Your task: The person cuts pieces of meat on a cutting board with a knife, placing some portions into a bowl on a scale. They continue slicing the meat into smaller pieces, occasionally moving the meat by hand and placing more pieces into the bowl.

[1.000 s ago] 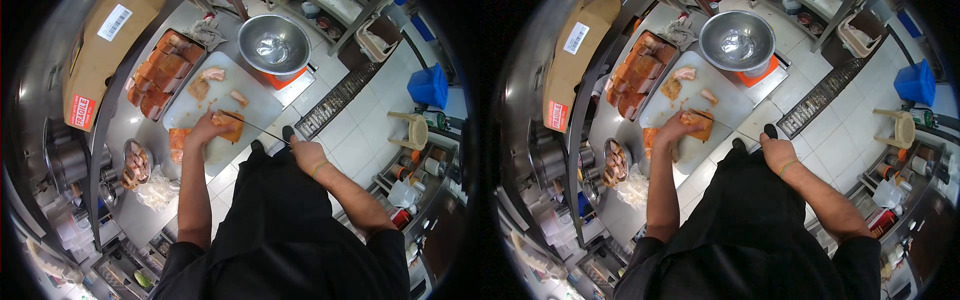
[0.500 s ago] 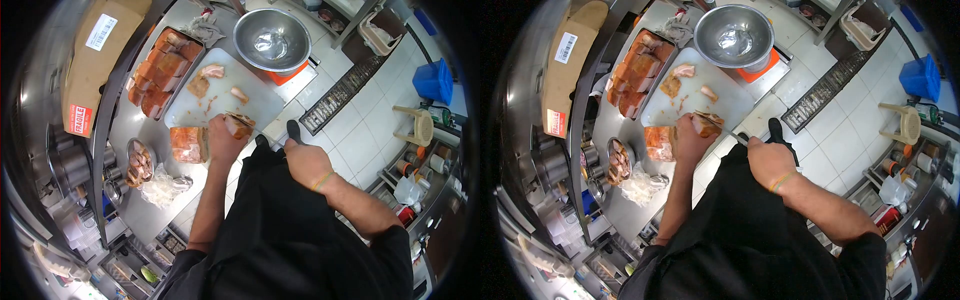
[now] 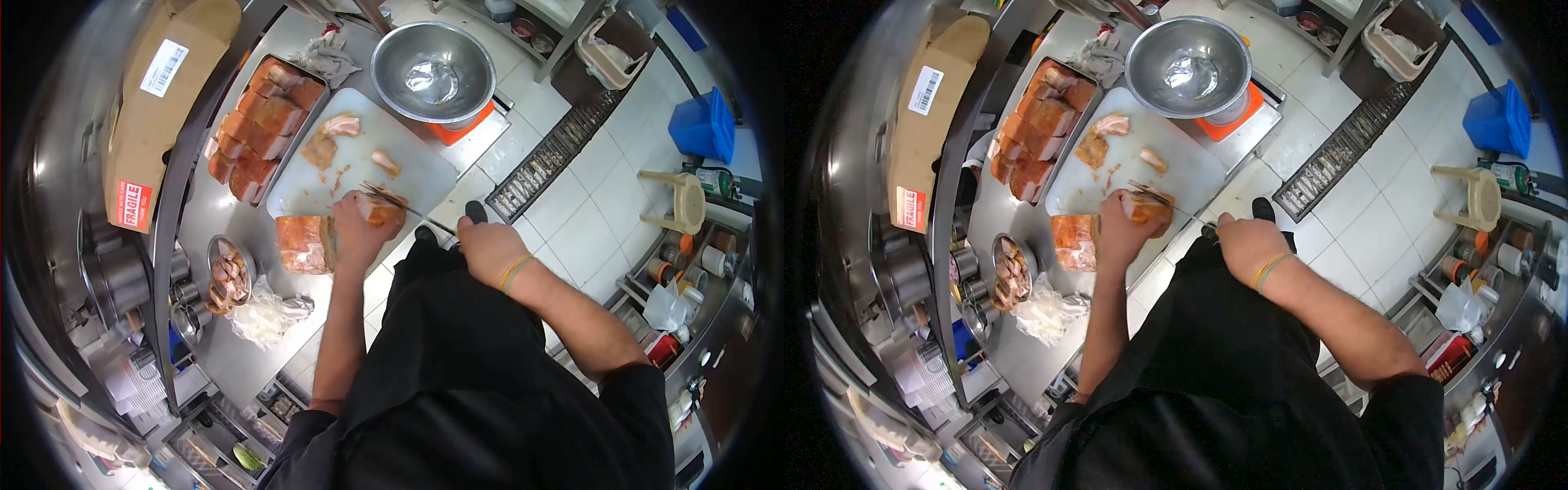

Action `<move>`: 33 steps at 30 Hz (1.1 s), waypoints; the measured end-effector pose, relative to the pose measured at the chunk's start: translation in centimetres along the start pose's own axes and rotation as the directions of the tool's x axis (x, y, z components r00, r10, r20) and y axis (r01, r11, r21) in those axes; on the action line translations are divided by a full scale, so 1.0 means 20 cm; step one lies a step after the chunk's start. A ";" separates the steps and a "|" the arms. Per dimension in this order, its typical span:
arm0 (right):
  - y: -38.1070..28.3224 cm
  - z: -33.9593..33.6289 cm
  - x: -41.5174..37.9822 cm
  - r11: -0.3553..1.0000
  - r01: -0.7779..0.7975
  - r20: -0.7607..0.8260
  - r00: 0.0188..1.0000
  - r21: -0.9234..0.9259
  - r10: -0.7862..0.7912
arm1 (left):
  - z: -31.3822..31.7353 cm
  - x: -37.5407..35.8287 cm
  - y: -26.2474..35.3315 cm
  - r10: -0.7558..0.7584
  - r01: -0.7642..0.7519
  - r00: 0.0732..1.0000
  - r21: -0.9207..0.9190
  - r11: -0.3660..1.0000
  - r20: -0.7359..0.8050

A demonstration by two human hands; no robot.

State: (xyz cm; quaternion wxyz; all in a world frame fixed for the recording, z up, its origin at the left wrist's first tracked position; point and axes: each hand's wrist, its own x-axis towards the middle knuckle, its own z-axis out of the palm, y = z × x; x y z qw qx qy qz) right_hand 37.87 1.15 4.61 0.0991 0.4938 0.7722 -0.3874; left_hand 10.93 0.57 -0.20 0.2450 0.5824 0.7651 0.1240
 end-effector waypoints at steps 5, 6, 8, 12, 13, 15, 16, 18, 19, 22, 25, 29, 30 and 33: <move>0.07 0.00 0.03 1.000 -0.021 0.049 0.999 -0.010 0.021 | -0.07 0.04 -0.14 -0.092 0.123 0.985 -0.214 0.969 0.147; 0.08 0.02 0.04 1.000 -0.025 0.032 0.999 -0.007 0.025 | -0.06 0.03 -0.16 -0.091 0.125 0.985 -0.246 0.961 0.144; 0.09 0.05 0.05 0.999 -0.035 -0.001 0.999 -0.002 0.035 | -0.04 0.01 -0.18 -0.090 0.130 0.986 -0.310 0.942 0.138; 0.06 0.16 0.05 0.997 -0.079 -0.059 0.995 -0.021 0.078 | -0.04 -0.02 -0.11 -0.058 0.064 0.998 -0.168 0.984 0.036; 0.05 0.18 0.05 0.995 -0.090 -0.073 0.994 -0.040 0.087 | -0.04 -0.03 -0.06 -0.038 0.039 0.999 -0.107 0.994 0.012; 0.03 0.20 0.04 0.990 -0.108 -0.090 0.991 -0.089 0.100 | -0.01 -0.05 0.00 -0.016 0.015 0.999 -0.020 1.000 -0.037; 0.03 0.19 0.04 0.986 -0.115 -0.097 0.990 -0.123 0.103 | 0.01 -0.06 0.02 -0.014 0.014 0.998 0.002 1.000 -0.067; 0.03 0.20 0.04 0.979 -0.126 -0.115 0.987 -0.161 0.108 | 0.04 -0.07 0.07 -0.007 0.009 0.994 0.021 1.000 -0.109; 0.05 0.22 0.05 0.978 -0.130 -0.125 0.986 -0.165 0.110 | 0.04 -0.08 0.08 -0.004 0.006 0.993 0.018 1.000 -0.121; 0.07 0.25 0.06 0.980 -0.129 -0.135 0.985 -0.151 0.109 | 0.04 -0.10 0.08 0.020 -0.019 0.990 0.011 1.000 -0.136; 0.09 0.27 0.07 0.980 -0.124 -0.139 0.985 -0.153 0.103 | 0.07 -0.12 0.06 0.091 -0.089 0.980 0.018 0.996 -0.180; 0.05 0.27 0.16 0.991 -0.119 -0.118 0.987 -0.054 0.112 | 0.12 -0.25 0.10 0.327 -0.304 0.929 0.148 0.941 -0.173; 0.06 0.28 0.19 0.995 -0.073 -0.144 0.988 -0.062 0.064 | 0.14 -0.28 0.10 0.288 -0.272 0.938 0.107 0.956 -0.191; 0.14 0.27 0.20 0.994 -0.013 -0.174 0.985 -0.105 -0.006 | 0.11 -0.26 -0.01 0.213 -0.227 0.942 -0.027 0.973 -0.260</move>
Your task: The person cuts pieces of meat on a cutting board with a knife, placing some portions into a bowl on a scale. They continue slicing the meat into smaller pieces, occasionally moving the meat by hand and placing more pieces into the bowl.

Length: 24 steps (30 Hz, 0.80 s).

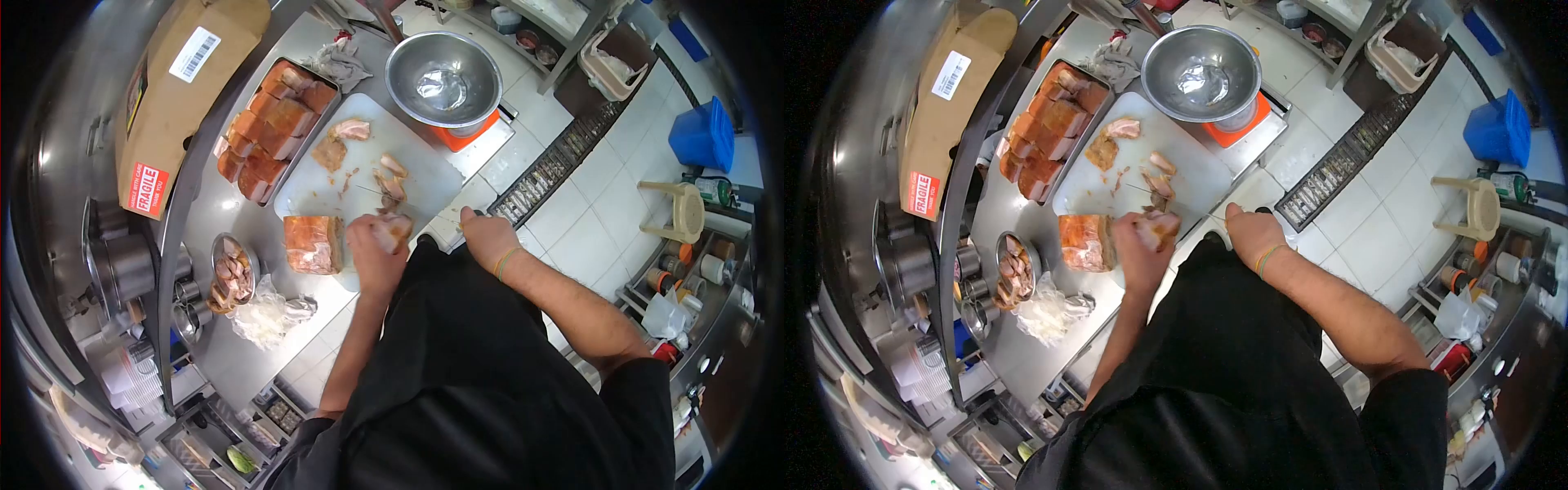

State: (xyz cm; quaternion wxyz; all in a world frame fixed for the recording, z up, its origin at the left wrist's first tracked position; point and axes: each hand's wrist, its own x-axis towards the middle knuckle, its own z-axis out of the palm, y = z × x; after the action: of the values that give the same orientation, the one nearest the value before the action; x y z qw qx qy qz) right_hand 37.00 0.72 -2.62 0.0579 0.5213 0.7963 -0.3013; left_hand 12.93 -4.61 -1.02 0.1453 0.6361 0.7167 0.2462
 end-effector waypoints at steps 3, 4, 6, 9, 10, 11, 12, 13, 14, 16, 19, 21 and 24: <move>0.01 -0.06 0.04 0.999 -0.006 -0.003 1.000 -0.042 0.006 | -0.11 -0.01 -0.10 -0.180 0.169 0.983 -0.199 0.965 -0.039; 0.00 -0.07 0.05 0.999 -0.011 -0.016 1.000 -0.041 0.011 | -0.14 -0.02 -0.17 -0.229 0.208 0.973 -0.326 0.922 -0.027; 0.01 -0.09 0.09 1.000 0.003 -0.029 1.000 -0.031 -0.004 | -0.19 -0.03 -0.21 -0.322 0.295 0.946 -0.506 0.810 0.035; -0.01 -0.14 0.12 0.999 0.041 -0.026 0.999 -0.010 -0.041 | -0.21 0.03 -0.24 -0.365 0.375 0.916 -0.683 0.626 0.169; -0.03 -0.17 0.12 0.999 0.037 -0.022 0.999 -0.009 -0.037 | -0.20 0.05 -0.24 -0.321 0.342 0.933 -0.675 0.654 0.162; -0.05 -0.19 0.11 0.999 0.036 -0.017 0.999 -0.009 -0.036 | -0.21 0.07 -0.24 -0.307 0.362 0.932 -0.519 0.774 0.192; -0.06 -0.20 0.11 1.000 0.019 -0.028 0.999 0.013 -0.019 | -0.24 0.09 -0.23 -0.300 0.363 0.928 -0.344 0.866 0.222; -0.06 -0.20 0.09 0.999 0.003 -0.039 0.999 0.037 -0.001 | -0.26 0.11 -0.23 -0.301 0.346 0.919 -0.155 0.925 0.254; -0.05 -0.20 0.06 0.998 -0.012 -0.049 0.999 0.061 0.015 | -0.23 0.10 -0.26 -0.264 0.279 0.947 -0.058 0.959 0.181; 0.00 -0.15 0.02 0.992 -0.079 -0.062 0.994 0.096 0.086 | -0.14 0.08 -0.33 -0.168 0.160 0.985 0.161 0.974 0.035; 0.06 -0.12 -0.06 0.971 -0.153 -0.074 0.983 0.182 0.169 | -0.22 0.13 -0.15 -0.369 0.324 0.925 0.324 0.889 0.090; 0.12 -0.05 -0.11 0.958 -0.144 -0.097 0.980 0.249 0.172 | -0.26 0.19 -0.09 -0.293 0.241 0.952 0.379 0.894 0.086; 0.17 0.05 -0.15 0.911 -0.163 -0.077 0.975 0.378 0.206 | -0.19 0.27 -0.09 -0.128 0.061 0.986 0.472 0.879 0.109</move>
State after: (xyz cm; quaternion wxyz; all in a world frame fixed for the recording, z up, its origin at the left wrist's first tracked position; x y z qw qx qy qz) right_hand 41.05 -1.27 -3.74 -0.0592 0.6122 0.6746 -0.4082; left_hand 8.54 -0.09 1.78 0.0486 0.6320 0.7733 0.0146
